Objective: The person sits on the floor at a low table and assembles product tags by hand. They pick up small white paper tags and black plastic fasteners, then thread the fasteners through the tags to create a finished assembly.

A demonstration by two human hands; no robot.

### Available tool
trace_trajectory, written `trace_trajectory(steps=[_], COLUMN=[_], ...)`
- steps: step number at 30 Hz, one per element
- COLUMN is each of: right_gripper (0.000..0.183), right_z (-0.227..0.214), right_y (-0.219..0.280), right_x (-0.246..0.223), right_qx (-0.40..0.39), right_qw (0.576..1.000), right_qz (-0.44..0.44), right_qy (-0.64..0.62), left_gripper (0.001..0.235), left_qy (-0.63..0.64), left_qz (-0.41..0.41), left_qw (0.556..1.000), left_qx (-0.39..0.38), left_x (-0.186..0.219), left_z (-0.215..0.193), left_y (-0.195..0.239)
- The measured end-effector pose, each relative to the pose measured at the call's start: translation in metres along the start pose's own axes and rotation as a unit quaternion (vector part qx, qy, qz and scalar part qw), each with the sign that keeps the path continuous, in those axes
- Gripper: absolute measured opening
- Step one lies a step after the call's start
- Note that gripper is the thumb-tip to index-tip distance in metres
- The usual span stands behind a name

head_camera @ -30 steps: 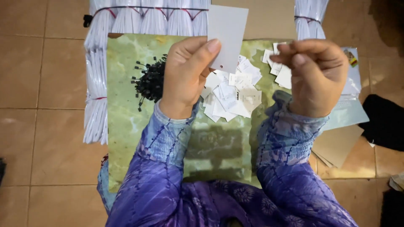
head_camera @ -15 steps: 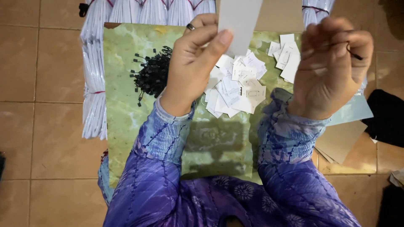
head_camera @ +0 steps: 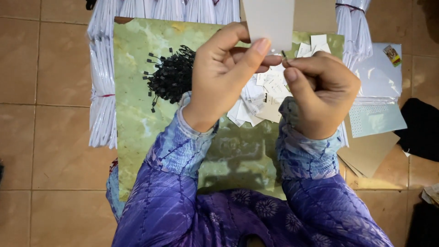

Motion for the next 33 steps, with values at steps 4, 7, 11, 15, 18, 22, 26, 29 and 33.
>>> trace_trajectory(steps=[4,7,11,15,18,22,26,29,33], right_gripper=[0.017,0.013,0.011,0.012,0.01,0.003,0.004,0.002,0.003], right_z=[0.005,0.007,0.006,0.007,0.005,0.003,0.004,0.004,0.003], right_y=[0.001,0.001,0.003,0.001,0.002,0.001,-0.001,-0.002,-0.003], right_x=[-0.003,-0.003,-0.002,-0.003,-0.004,-0.008,-0.01,-0.012,-0.013], right_qx=[0.008,0.007,0.023,0.022,0.033,0.053,0.052,0.052,0.057], right_qw=[1.0,1.0,1.0,1.0,0.999,0.996,0.995,0.992,0.988], right_qz=[0.003,-0.013,-0.006,-0.002,-0.014,-0.026,-0.048,-0.058,-0.08], right_qy=[0.025,0.016,0.008,0.006,0.032,0.062,0.07,0.099,0.119], left_gripper=[0.023,0.017,0.015,0.013,0.013,0.016,0.016,0.016,0.017], left_qy=[-0.007,-0.071,-0.055,-0.099,-0.101,-0.126,-0.143,-0.165,-0.17], left_qz=[0.018,0.059,0.064,0.07,0.057,0.08,0.082,0.08,0.081], left_qw=[1.0,0.996,0.996,0.993,0.993,0.989,0.986,0.983,0.982], left_qx=[0.012,0.002,0.006,0.017,0.009,0.001,-0.007,-0.003,-0.004], left_x=[0.002,0.012,0.011,0.014,0.012,0.015,0.017,0.014,0.013], left_z=[0.002,0.006,0.008,0.008,0.011,0.013,0.015,0.016,0.018], left_y=[0.001,0.0,0.001,0.001,0.001,0.001,0.001,0.003,0.005])
Point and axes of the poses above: each hand's wrist, its own y-axis away from the middle knuckle, its own z-axis out of the palm, x = y × z, the point moved 8 cm from there along -y, towards the middle knuckle, and after that the axes turned 8 degrees about -x, right-handed, at the moved point
